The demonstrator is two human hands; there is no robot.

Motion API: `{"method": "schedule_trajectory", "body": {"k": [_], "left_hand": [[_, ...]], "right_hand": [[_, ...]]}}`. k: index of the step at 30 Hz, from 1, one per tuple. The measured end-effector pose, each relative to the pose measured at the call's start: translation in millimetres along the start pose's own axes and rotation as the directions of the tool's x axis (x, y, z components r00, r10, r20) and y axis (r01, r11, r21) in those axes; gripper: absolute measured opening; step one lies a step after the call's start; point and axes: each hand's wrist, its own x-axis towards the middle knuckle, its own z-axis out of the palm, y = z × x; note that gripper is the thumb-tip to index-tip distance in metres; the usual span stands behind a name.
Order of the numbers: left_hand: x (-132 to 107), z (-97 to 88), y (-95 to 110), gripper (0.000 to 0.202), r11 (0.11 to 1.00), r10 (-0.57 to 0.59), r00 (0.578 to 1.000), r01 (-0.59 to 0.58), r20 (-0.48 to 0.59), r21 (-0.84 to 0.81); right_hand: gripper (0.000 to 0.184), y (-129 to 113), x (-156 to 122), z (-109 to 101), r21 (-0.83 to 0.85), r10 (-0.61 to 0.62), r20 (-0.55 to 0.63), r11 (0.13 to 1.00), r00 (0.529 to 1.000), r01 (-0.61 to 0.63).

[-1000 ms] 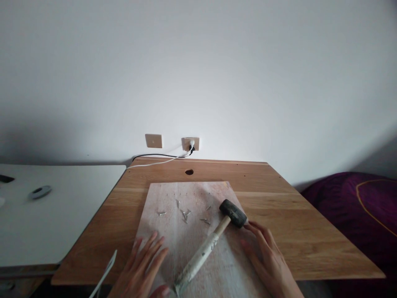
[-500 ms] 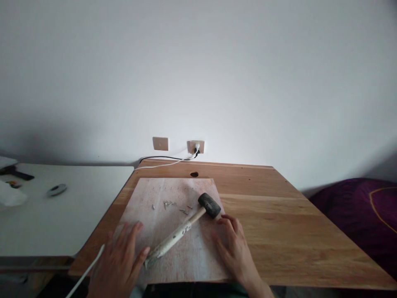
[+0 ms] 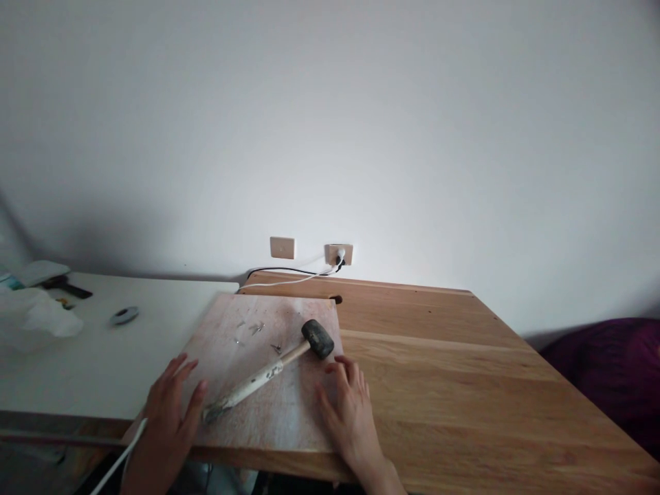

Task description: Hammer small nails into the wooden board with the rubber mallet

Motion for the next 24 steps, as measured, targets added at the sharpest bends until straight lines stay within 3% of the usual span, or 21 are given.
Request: {"method": "schedule_trajectory", "body": {"k": [2,5,10,13,15,19,22,24], "left_hand": [[6,-12.6,7,0.038,0.986,-0.166,0.986,0.165,-0.027,-0.035],[5,-24.0,18,0.035,0.909,-0.401,0.916,0.401,0.022,-0.118],[-3,-16.3,33,0.038,0.872,-0.424,0.906,0.406,-0.008,-0.273],[-1,-9.7,38,0.038,0.799,-0.507,0.857,0.508,0.094,-0.323],[3,-8.4,38,0.036,0.808,-0.478,0.873,0.481,0.101,-0.339],[14,-7.7,26,0.039,0.93,-0.277,0.961,0.262,-0.022,-0.259],[18,-4.2,3,0.036,0.977,-0.193,0.981,0.193,0.01,-0.085],[16,-1.2,-15,0.04,0.973,-0.232,0.972,0.231,0.047,0.012]], "right_hand": [[0.015,7,-1,-8,0.088,0.009,-0.01,0.996,1.0,-0.008],[0.019,21,-3,-23,0.219,0.035,0.003,0.975,0.999,-0.035],[0.022,34,-10,-35,0.289,0.037,-0.026,0.957,0.999,-0.028],[0.02,34,-13,-37,0.312,0.05,0.003,0.949,0.999,-0.049],[0.021,33,-14,-38,0.322,0.071,0.044,0.943,0.997,-0.081],[0.024,31,-14,-37,0.325,0.089,0.063,0.94,0.994,-0.105],[0.02,30,-13,-36,0.327,0.056,0.069,0.942,0.996,-0.076],[0.017,29,-12,-36,0.324,0.037,0.078,0.944,0.996,-0.061]]}}
